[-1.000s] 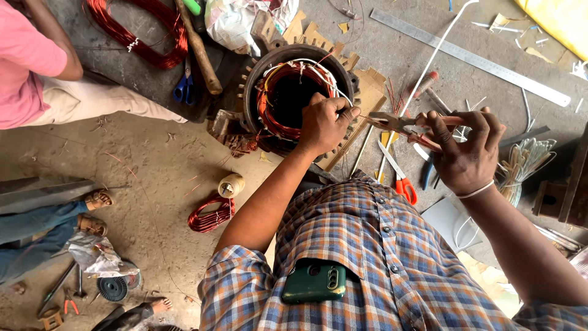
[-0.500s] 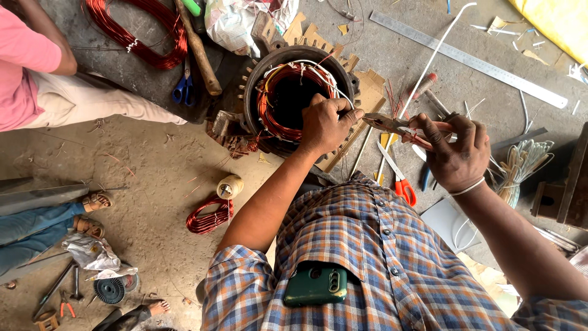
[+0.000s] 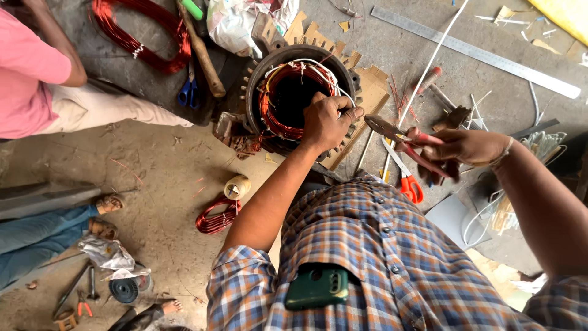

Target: The person threads red enameled copper wire through the slots of a motor stator on a workbench, pressing and routing the coils into place by hand while pulling wire from a coil on the bench. Near the end they use pliers to grip and trim the wire ends at the stator.

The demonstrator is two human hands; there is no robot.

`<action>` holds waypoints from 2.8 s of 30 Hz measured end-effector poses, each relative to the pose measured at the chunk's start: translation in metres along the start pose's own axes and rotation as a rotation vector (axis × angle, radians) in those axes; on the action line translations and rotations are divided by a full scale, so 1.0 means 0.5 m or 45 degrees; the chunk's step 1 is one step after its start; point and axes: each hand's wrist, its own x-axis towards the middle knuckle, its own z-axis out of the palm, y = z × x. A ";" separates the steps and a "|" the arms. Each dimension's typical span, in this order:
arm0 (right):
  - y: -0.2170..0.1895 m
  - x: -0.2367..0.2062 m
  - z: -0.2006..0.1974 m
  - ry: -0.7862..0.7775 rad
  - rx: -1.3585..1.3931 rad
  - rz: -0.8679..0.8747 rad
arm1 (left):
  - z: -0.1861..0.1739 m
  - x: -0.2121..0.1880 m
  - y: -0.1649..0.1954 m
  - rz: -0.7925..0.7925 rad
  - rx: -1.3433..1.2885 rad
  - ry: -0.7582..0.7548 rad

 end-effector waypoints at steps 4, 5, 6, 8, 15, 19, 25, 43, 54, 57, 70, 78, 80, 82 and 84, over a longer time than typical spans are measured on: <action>-0.002 -0.049 0.020 0.116 -0.363 0.227 | -0.004 0.000 0.001 -0.008 -0.058 0.005; -0.002 -0.066 0.038 0.255 -0.583 0.292 | -0.005 -0.001 0.001 -0.001 -0.072 0.008; 0.001 -0.075 0.064 0.558 -0.794 0.147 | -0.005 -0.002 0.002 0.009 -0.085 0.009; 0.013 -0.075 0.116 1.166 -1.190 -0.176 | -0.007 -0.002 0.001 0.018 -0.103 0.024; 0.065 -0.022 0.185 1.857 -1.297 -0.503 | -0.011 -0.003 -0.003 0.037 -0.136 -0.003; 0.057 -0.004 0.186 1.934 -1.287 -0.503 | -0.010 -0.003 0.001 -0.001 -0.141 -0.013; 0.046 -0.001 0.179 1.904 -1.305 -0.521 | -0.008 -0.003 -0.001 -0.008 -0.124 -0.022; -0.045 -0.043 0.072 0.715 -0.580 -0.106 | -0.008 0.001 -0.001 0.021 -0.073 -0.045; 0.053 -0.009 0.145 1.171 -0.956 0.001 | -0.010 0.001 -0.020 0.078 -0.166 -0.064; 0.042 0.044 0.195 1.420 -0.833 -0.298 | -0.012 -0.002 -0.023 0.110 -0.235 -0.064; 0.004 0.067 0.171 1.746 -0.960 -0.663 | -0.012 0.004 -0.018 0.071 -0.202 -0.057; 0.031 0.031 0.111 1.178 -0.821 -0.419 | -0.003 0.001 -0.010 0.012 -0.084 -0.012; 0.039 0.032 0.063 0.498 -0.007 -0.415 | -0.001 0.000 -0.008 0.006 -0.061 -0.022; 0.047 0.026 0.032 0.043 0.297 -0.144 | -0.001 -0.001 -0.007 0.022 -0.036 -0.026; 0.049 0.021 0.025 -0.144 0.396 -0.029 | -0.003 0.000 -0.006 0.020 -0.015 -0.038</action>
